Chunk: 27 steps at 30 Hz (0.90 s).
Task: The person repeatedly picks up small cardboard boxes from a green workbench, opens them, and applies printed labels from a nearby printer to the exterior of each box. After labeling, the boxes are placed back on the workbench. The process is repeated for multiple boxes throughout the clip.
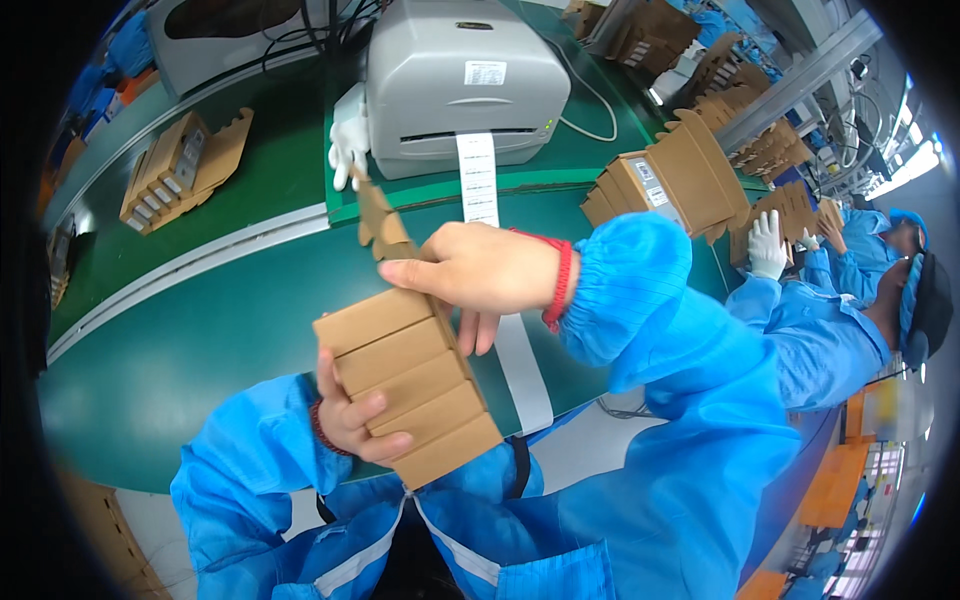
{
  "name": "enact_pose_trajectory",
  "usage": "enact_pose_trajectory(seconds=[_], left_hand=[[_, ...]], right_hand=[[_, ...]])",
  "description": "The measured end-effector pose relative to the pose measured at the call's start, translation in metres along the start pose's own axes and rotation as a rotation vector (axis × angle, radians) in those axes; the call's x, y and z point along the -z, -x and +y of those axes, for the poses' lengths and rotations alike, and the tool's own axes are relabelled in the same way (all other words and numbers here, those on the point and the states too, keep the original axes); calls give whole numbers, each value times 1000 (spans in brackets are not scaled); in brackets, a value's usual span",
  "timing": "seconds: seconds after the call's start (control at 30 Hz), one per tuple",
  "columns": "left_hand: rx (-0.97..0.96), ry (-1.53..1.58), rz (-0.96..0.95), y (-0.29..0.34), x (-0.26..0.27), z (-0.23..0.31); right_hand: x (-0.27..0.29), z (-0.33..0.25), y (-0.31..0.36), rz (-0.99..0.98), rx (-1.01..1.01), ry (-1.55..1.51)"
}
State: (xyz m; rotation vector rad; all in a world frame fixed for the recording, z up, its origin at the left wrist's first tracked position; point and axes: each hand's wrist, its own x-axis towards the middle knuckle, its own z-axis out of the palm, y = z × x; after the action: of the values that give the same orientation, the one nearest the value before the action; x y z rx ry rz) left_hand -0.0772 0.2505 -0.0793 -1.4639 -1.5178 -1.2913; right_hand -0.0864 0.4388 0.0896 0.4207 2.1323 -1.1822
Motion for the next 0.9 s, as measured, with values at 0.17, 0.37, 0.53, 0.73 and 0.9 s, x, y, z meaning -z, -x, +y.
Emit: enact_pose_trajectory(seconds=[0.17, 0.37, 0.53, 0.73, 0.9], left_hand=[[-57, 85, -107, 9, 12, -11], [-94, 102, -96, 12, 7, -17], [-43, 83, -61, 17, 7, -19], [-38, 77, -99, 15, 3, -18], [-23, 79, -158, 10, 12, -21]], right_hand=[[22, 67, -22, 937, 386, 472], [15, 160, -73, 479, 580, -180], [-5, 147, -57, 795, 422, 92], [-7, 131, -36, 1125, 584, 231], [-18, 105, -16, 1223, 477, 409]])
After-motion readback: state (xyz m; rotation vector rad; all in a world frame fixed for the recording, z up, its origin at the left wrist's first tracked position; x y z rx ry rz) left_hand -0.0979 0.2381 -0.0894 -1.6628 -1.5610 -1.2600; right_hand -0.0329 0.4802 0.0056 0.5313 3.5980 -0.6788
